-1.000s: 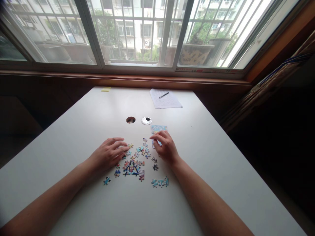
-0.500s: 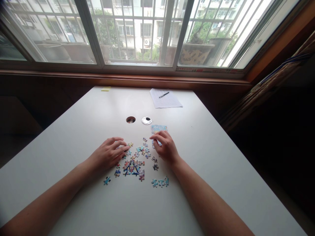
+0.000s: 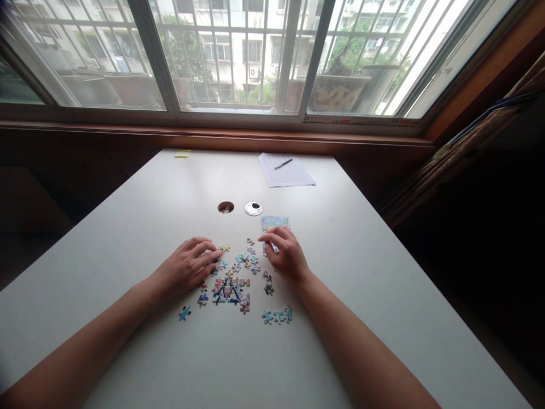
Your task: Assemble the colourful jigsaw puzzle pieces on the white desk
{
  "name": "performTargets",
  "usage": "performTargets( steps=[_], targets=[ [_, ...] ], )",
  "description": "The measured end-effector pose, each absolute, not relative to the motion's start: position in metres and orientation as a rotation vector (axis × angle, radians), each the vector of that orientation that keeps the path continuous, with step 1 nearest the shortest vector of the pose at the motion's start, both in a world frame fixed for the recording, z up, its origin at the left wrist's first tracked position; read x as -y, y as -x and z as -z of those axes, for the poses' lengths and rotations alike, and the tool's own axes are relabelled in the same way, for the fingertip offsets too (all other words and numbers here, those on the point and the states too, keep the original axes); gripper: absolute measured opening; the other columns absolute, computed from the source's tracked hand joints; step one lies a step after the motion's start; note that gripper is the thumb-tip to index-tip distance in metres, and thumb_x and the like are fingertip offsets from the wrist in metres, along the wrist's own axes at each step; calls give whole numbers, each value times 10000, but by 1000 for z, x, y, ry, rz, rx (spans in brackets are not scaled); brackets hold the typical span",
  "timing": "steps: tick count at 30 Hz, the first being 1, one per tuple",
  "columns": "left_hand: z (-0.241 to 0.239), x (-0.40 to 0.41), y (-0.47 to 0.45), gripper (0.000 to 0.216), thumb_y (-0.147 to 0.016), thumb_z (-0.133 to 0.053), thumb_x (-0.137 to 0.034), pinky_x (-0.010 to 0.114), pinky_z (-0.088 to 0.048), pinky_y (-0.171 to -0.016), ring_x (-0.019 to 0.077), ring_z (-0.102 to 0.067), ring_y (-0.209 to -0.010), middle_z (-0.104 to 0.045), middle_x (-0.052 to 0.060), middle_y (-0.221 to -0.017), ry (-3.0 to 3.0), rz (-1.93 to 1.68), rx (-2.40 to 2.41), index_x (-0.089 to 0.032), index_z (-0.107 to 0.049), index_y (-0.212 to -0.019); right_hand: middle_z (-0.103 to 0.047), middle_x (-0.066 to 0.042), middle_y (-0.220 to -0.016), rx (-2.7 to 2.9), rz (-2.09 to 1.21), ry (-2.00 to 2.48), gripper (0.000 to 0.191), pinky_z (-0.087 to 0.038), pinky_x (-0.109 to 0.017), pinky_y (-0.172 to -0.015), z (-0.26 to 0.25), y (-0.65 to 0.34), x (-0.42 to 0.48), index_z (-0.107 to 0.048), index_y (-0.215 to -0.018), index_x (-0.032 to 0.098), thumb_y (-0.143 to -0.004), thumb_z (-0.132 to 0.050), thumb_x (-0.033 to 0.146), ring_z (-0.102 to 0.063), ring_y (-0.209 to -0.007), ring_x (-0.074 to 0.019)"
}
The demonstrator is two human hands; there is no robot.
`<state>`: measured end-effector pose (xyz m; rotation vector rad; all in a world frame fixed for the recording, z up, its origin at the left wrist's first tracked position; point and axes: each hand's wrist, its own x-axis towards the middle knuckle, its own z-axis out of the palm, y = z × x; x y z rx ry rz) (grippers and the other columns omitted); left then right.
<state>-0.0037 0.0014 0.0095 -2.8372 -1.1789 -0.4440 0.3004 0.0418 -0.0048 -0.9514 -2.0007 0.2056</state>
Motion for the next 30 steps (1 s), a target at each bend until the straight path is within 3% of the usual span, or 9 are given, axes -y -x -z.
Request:
performTargets(
  steps=[11, 22, 30],
  targets=[
    [-4, -7, 14, 267, -1004, -518, -272, 464, -450, -963, 278, -485, -1113, -649, 85, -1104, 2706, 570, 1265, -229, -652, -1231, -669, -51, -923, 2003, -203, 952, 260, -544, -446, -864, 5, -301, -42, -730, -950, 254, -873, -552, 80, -635, -922, -235],
    [-5, -6, 14, 278, -964, -554, -190, 473, -462, -975, 289, -470, -1193, -637, 77, -1187, 2743, 537, 1238, -275, -665, -1204, -663, -50, -929, 2015, -219, 959, 257, -535, -444, -869, 7, -302, -42, -724, -951, 249, -875, -548, 78, -629, -924, -229],
    [-8, -10, 25, 231, -968, -548, -166, 457, -484, -982, 261, -512, -1126, -658, 73, -1108, 2704, 714, 1281, -221, -682, -1149, -669, -52, -925, 2016, -219, 952, 255, -536, -448, -873, 7, -302, -42, -727, -953, 250, -875, -551, 83, -633, -918, -231]
  ],
)
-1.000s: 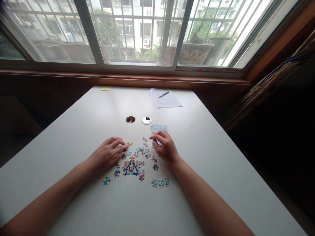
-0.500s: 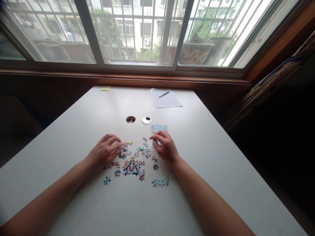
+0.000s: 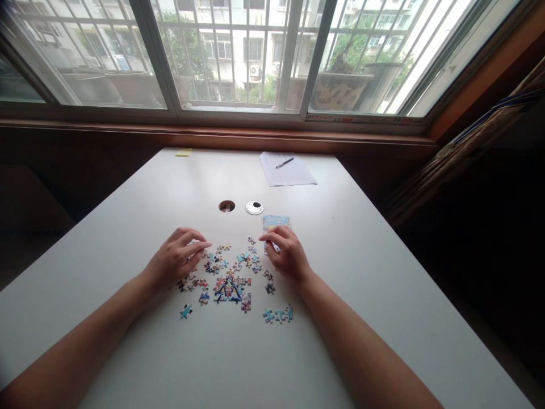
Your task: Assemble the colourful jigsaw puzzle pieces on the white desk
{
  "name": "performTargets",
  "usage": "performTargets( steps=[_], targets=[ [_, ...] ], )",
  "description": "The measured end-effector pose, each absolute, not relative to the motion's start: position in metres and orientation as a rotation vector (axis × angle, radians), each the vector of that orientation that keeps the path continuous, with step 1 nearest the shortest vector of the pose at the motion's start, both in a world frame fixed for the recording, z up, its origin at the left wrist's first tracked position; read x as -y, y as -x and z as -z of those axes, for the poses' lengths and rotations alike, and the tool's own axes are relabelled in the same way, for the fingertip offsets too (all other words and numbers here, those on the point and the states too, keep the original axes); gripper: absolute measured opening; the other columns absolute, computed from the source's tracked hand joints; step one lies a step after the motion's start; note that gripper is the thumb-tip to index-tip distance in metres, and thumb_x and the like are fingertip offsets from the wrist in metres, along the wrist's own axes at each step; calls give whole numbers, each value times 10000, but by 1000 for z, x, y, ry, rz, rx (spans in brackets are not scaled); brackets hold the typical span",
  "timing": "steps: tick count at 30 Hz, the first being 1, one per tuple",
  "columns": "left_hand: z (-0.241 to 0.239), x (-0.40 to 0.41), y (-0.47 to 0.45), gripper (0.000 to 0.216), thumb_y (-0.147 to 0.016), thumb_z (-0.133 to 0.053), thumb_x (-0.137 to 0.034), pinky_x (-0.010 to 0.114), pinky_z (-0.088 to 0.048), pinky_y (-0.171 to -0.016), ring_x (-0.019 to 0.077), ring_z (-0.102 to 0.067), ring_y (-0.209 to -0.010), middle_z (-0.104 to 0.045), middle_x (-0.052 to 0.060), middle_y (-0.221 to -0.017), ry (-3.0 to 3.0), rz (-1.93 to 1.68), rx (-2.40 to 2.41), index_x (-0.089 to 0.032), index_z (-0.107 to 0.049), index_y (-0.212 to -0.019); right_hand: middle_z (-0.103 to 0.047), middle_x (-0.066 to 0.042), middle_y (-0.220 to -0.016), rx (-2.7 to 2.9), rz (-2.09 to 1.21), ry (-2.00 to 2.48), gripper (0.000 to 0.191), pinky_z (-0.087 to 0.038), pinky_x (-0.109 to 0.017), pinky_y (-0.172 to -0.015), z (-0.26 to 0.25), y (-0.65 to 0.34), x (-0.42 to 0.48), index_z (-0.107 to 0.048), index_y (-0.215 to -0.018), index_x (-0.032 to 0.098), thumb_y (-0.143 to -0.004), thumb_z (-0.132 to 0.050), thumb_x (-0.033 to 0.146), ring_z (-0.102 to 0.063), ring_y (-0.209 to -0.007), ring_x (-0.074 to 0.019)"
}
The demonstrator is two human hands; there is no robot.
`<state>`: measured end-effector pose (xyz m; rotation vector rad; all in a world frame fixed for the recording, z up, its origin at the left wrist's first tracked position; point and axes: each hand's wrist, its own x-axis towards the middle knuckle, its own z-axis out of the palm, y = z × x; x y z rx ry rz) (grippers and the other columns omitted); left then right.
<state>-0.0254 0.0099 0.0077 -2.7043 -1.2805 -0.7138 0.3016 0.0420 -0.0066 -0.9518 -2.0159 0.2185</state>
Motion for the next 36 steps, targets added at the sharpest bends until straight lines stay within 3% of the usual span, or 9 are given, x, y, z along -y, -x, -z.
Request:
performTargets(
  steps=[14, 36],
  targets=[
    [-31, -23, 74, 150, -946, -581, -185, 399, -484, -901, 220, -550, -922, -675, 47, -941, 2411, 940, 1488, -215, -725, -978, -665, -61, -940, 2006, -208, 944, 243, -545, -446, -872, 5, -303, -42, -731, -954, 246, -882, -562, 86, -642, -938, -241],
    [-24, -18, 61, 122, -967, -587, -233, 364, -486, -832, 218, -516, -918, -655, 46, -910, 2610, 813, 1388, -210, -702, -934, -669, -54, -929, 1996, -209, 960, 247, -549, -442, -867, 7, -302, -41, -736, -954, 260, -883, -564, 97, -642, -930, -239]
  ],
)
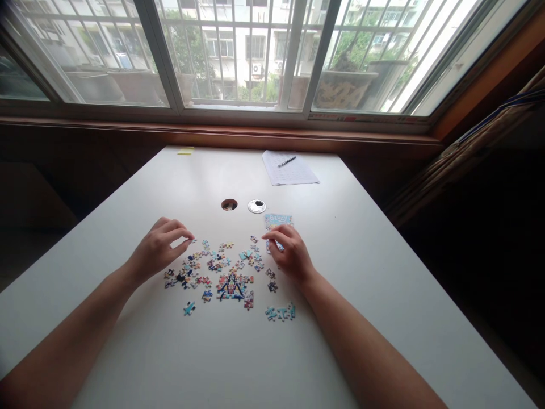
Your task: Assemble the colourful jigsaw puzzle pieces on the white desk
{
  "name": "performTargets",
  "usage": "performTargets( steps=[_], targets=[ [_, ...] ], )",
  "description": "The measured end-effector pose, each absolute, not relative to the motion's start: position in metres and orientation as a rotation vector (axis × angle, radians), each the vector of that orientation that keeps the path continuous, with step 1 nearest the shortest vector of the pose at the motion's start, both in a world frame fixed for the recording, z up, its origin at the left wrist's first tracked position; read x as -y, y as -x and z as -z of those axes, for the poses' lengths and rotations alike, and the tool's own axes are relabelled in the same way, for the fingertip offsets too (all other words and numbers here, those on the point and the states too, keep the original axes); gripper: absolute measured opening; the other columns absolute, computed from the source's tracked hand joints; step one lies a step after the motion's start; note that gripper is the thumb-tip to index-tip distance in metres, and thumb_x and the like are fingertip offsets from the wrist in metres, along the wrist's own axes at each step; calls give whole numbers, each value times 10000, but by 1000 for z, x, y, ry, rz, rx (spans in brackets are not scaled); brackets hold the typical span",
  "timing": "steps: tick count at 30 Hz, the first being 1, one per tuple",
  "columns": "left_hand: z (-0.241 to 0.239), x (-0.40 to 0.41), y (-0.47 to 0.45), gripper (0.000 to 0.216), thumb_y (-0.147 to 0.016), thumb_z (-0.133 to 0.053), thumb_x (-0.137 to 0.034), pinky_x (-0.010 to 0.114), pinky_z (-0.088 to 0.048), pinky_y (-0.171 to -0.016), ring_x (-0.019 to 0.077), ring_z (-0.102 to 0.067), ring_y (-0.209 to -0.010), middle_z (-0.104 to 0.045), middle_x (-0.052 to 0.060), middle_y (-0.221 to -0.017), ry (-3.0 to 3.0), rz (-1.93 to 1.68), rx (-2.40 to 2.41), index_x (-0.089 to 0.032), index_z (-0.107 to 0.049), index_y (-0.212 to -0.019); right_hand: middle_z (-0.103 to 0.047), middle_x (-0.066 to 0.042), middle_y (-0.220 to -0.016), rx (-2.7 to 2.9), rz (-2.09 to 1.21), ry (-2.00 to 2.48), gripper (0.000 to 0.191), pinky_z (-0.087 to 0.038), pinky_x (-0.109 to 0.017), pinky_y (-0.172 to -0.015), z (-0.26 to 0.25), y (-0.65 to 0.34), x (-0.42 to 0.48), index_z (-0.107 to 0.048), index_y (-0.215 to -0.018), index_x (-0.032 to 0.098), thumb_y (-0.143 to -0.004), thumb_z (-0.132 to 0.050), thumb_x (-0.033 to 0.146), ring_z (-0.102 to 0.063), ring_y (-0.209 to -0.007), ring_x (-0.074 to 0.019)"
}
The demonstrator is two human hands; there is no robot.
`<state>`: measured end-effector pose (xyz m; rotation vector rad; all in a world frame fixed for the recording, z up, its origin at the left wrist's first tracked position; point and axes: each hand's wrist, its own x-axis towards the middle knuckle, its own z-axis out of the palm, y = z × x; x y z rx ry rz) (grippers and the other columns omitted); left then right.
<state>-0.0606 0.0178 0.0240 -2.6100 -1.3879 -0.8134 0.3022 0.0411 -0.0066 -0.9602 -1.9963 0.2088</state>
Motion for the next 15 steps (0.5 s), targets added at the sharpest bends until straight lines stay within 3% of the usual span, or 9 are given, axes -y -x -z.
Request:
performTargets(
  steps=[15],
  targets=[
    [-13, 0, 17, 166, -951, -640, -280, 408, -493, -901, 254, -493, -1049, -635, 67, -1070, 2948, 674, 1268, -250, -710, -1099, -668, -61, -937, 1999, -218, 948, 237, -541, -429, -866, 6, -302, -40, -730, -948, 237, -883, -561, 84, -645, -941, -237]
  ],
)
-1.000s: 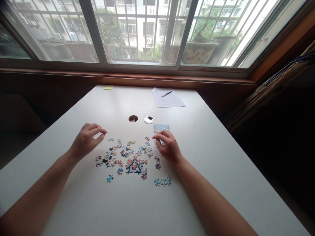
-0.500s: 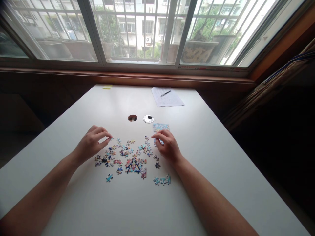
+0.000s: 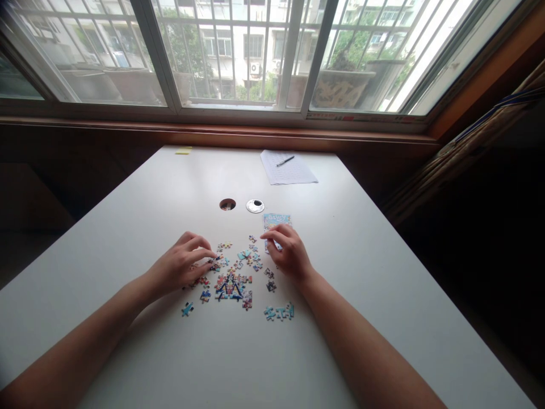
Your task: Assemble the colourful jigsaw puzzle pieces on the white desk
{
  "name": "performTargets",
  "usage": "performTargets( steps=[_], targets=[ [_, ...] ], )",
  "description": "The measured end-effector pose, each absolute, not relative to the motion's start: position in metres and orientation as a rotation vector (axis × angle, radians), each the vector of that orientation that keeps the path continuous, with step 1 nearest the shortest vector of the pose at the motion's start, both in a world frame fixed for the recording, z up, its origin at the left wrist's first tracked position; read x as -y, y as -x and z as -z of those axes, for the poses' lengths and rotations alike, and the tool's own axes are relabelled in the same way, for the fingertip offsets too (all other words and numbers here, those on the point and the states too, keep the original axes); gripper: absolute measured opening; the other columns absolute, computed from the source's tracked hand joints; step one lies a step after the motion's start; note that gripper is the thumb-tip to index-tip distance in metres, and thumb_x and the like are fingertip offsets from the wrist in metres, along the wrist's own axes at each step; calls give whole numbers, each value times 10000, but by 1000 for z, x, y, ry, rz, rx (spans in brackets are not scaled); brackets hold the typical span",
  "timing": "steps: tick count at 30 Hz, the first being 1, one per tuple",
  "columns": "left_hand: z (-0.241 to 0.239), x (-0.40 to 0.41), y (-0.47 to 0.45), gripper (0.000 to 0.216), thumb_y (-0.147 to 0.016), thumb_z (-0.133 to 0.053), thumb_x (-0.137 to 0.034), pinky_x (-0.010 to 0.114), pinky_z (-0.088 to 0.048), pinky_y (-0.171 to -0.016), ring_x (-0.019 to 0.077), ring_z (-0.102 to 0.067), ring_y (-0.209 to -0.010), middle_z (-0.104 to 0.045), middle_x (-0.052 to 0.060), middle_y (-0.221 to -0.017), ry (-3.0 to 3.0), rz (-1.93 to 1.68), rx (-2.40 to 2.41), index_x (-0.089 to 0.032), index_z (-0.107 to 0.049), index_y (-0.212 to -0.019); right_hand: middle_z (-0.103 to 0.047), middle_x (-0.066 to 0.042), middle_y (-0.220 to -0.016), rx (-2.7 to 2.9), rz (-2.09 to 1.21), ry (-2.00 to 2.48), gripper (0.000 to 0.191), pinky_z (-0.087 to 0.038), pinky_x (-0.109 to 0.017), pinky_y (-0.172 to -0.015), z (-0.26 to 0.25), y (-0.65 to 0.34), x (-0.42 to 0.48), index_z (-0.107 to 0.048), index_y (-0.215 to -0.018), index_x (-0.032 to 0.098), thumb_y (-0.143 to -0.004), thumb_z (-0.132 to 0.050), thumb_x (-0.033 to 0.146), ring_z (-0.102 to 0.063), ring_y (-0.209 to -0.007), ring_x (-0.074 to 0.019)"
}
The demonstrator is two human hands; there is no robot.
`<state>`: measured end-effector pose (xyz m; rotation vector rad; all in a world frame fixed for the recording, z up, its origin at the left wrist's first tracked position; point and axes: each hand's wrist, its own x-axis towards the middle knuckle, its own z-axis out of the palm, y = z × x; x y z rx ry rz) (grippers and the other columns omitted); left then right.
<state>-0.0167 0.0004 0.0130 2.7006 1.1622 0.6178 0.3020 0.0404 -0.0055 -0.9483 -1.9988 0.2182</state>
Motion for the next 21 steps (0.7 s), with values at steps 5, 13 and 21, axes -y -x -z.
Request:
performTargets(
  steps=[5, 13, 21],
  targets=[
    [-12, -2, 20, 181, -941, -646, -283, 420, -494, -915, 260, -489, -1060, -632, 69, -1086, -2694, -607, -1172, -252, -710, -1108, -670, -58, -927, 2000, -214, 944, 251, -542, -428, -861, 5, -302, -41, -732, -949, 244, -879, -558, 79, -646, -926, -236],
    [-14, -2, 25, 185, -940, -630, -269, 410, -482, -910, 259, -486, -1067, -630, 65, -1098, -2684, -597, -1168, -251, -703, -1108, -669, -60, -924, 2005, -215, 949, 243, -539, -434, -865, 7, -303, -41, -733, -949, 233, -877, -562, 76, -642, -927, -238],
    [-16, 1, 20, 149, -914, -647, -241, 412, -477, -913, 258, -481, -1064, -621, 63, -1094, -2682, -551, -1129, -251, -713, -1046, -666, -60, -924, 2003, -209, 947, 246, -541, -430, -856, 5, -302, -40, -731, -948, 236, -876, -559, 75, -639, -920, -236]
  ],
)
